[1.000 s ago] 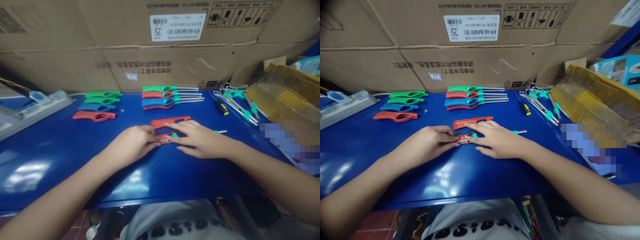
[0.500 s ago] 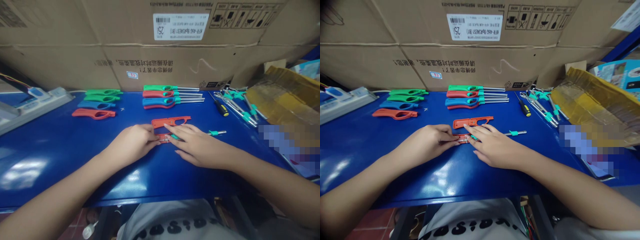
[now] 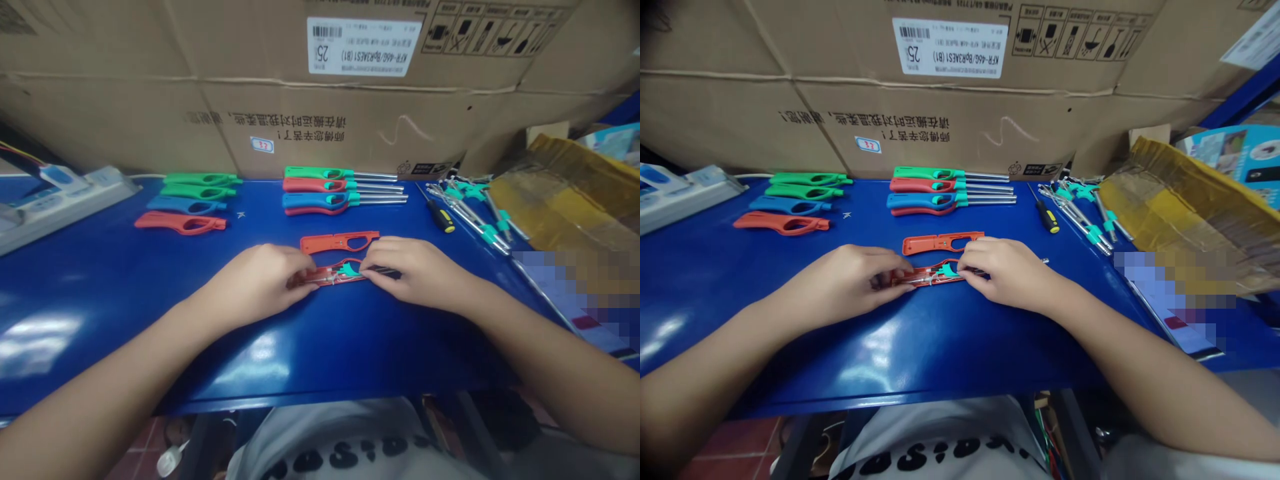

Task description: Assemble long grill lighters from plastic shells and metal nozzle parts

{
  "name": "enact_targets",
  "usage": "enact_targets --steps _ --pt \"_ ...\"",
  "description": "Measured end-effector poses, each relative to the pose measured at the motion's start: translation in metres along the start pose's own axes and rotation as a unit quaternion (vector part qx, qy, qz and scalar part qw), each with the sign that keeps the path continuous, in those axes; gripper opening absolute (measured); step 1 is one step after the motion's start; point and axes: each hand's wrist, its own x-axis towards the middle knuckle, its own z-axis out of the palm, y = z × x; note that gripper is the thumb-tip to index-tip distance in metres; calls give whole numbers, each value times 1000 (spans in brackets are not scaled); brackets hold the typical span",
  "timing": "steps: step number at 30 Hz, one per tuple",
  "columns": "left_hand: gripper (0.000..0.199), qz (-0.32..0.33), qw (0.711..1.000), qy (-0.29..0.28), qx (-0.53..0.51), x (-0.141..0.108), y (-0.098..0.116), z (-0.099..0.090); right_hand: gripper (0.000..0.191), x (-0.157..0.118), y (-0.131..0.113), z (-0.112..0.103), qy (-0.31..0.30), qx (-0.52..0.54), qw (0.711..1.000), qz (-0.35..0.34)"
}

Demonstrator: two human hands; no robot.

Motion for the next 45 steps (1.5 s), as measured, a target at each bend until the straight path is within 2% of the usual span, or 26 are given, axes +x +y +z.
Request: enact_targets --steps 4,10,14,19,33,40,45 --pt "21 43 997 32 56 -1 4 -1 17 -1 -1 -2 -22 -10 1000 12" --pt "27 111 993 43 4 3 12 16 13 -3 -4 -9 -42 -4 999 15" --pt "31 103 993 43 -31 4 11 31 14 -4 -2 -10 -58 -25 998 17" --pt "31 98 992 56 -47 4 8 39 15 -5 -4 -11 -54 -36 998 8" --pt "32 100 993 54 -29 4 9 40 22 -12 -10 -14 -55 -53 997 -4" --pt "32 113 992 61 -15 4 8 41 24 -11 -12 -16 -102 -50 994 1" --pt "32 115 992 59 -10 3 8 41 25 -13 -12 -17 -95 -61 994 5"
